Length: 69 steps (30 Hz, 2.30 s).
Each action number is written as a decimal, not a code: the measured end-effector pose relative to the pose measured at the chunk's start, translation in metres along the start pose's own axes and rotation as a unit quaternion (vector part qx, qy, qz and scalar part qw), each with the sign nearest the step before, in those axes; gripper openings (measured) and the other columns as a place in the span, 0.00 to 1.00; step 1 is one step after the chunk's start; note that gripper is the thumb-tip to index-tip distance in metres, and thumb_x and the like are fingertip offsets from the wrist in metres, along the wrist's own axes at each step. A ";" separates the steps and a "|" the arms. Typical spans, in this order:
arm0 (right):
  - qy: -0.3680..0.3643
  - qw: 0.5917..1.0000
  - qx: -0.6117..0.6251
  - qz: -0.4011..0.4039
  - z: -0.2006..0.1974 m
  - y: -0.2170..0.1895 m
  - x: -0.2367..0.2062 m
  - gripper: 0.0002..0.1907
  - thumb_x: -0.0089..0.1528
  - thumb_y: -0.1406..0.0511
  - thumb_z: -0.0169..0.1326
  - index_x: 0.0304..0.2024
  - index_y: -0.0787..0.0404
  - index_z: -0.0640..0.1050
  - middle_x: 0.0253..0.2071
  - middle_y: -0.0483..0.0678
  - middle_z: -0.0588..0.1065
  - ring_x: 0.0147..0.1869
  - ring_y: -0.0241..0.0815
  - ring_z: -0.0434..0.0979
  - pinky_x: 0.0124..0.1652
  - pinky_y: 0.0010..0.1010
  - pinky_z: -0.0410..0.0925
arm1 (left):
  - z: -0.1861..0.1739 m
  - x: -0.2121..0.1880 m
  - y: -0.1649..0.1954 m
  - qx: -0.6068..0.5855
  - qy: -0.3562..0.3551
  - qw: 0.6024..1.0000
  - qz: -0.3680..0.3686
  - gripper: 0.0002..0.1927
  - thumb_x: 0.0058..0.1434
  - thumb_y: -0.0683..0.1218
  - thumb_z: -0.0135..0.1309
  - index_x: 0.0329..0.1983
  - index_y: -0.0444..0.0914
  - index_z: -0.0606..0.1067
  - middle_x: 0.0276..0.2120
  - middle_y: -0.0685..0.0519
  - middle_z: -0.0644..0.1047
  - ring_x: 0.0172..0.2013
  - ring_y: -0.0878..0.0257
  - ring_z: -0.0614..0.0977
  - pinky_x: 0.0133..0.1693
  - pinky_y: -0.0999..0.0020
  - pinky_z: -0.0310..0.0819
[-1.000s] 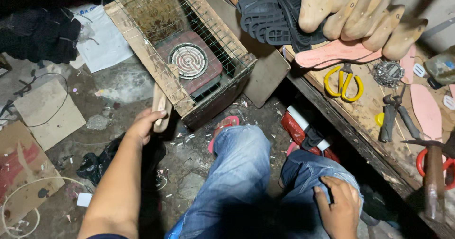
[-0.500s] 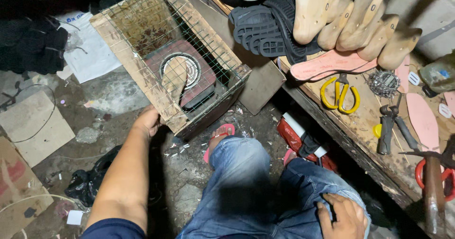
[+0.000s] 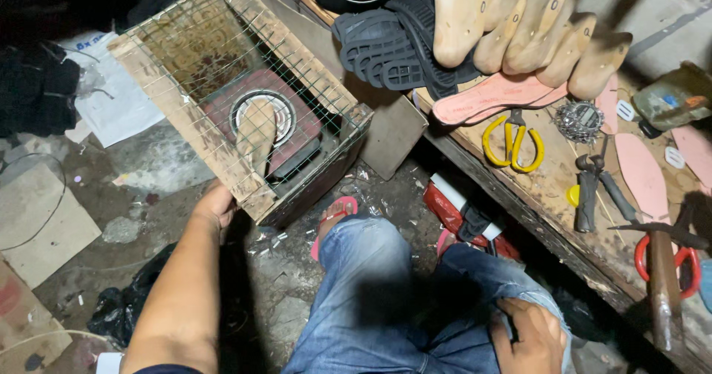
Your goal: The person assembles a shoe by placing a pink insole onto a wooden shoe last, then attaching a black upper around it. They use a hammer and pliers to secure the upper to the last, repeatedly adjusting and pressing the material into place.
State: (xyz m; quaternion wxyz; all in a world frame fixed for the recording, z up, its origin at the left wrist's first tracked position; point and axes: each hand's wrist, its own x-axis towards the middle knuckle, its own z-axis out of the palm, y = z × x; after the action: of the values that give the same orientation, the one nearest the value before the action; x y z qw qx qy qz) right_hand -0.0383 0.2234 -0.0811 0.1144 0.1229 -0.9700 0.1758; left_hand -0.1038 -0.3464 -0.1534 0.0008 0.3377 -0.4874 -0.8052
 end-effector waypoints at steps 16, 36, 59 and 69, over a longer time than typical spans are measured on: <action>-0.007 1.000 -0.008 -0.003 0.004 0.005 -0.002 0.15 0.52 0.61 0.61 0.42 0.55 0.82 0.46 0.49 0.78 0.54 0.54 0.75 0.53 0.44 0.66 | 0.005 -0.003 0.000 -0.062 0.000 0.996 0.069 0.20 0.65 0.45 0.56 0.59 0.36 0.73 0.49 0.49 0.80 0.47 0.57 0.83 0.49 0.57 0.79; 0.073 0.854 0.500 -0.129 -0.155 -0.009 -0.045 0.07 0.57 0.68 0.57 0.38 0.59 0.79 0.49 0.50 0.78 0.52 0.48 0.80 0.55 0.38 0.70 | -0.106 -0.209 -0.063 -0.127 -0.025 0.983 0.132 0.25 0.74 0.49 0.47 0.72 0.37 0.65 0.50 0.49 0.76 0.42 0.60 0.79 0.39 0.67 0.76; 0.140 0.880 0.453 0.032 -0.201 0.014 -0.058 0.05 0.62 0.75 0.53 0.40 0.66 0.77 0.57 0.56 0.73 0.54 0.45 0.77 0.57 0.39 0.73 | 0.237 -0.198 -0.038 0.390 -0.575 0.718 -0.040 0.39 0.46 0.41 0.64 0.66 0.32 0.71 0.49 0.52 0.75 0.51 0.63 0.75 0.54 0.68 0.70; 0.217 0.960 0.177 0.009 -0.279 0.109 0.179 0.22 0.64 0.68 0.61 0.60 0.67 0.74 0.42 0.53 0.75 0.36 0.42 0.76 0.34 0.35 0.70 | 0.229 -0.195 -0.053 0.425 -0.463 0.760 0.167 0.33 0.54 0.48 0.63 0.63 0.32 0.71 0.58 0.45 0.74 0.59 0.56 0.76 0.58 0.67 0.67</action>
State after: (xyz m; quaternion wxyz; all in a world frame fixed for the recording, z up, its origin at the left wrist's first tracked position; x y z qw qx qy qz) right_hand -0.1874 0.3894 0.1864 0.2973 0.0915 -0.8762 0.3680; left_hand -0.0609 -0.0743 -0.0209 -0.2338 -0.1970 -0.7691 -0.5612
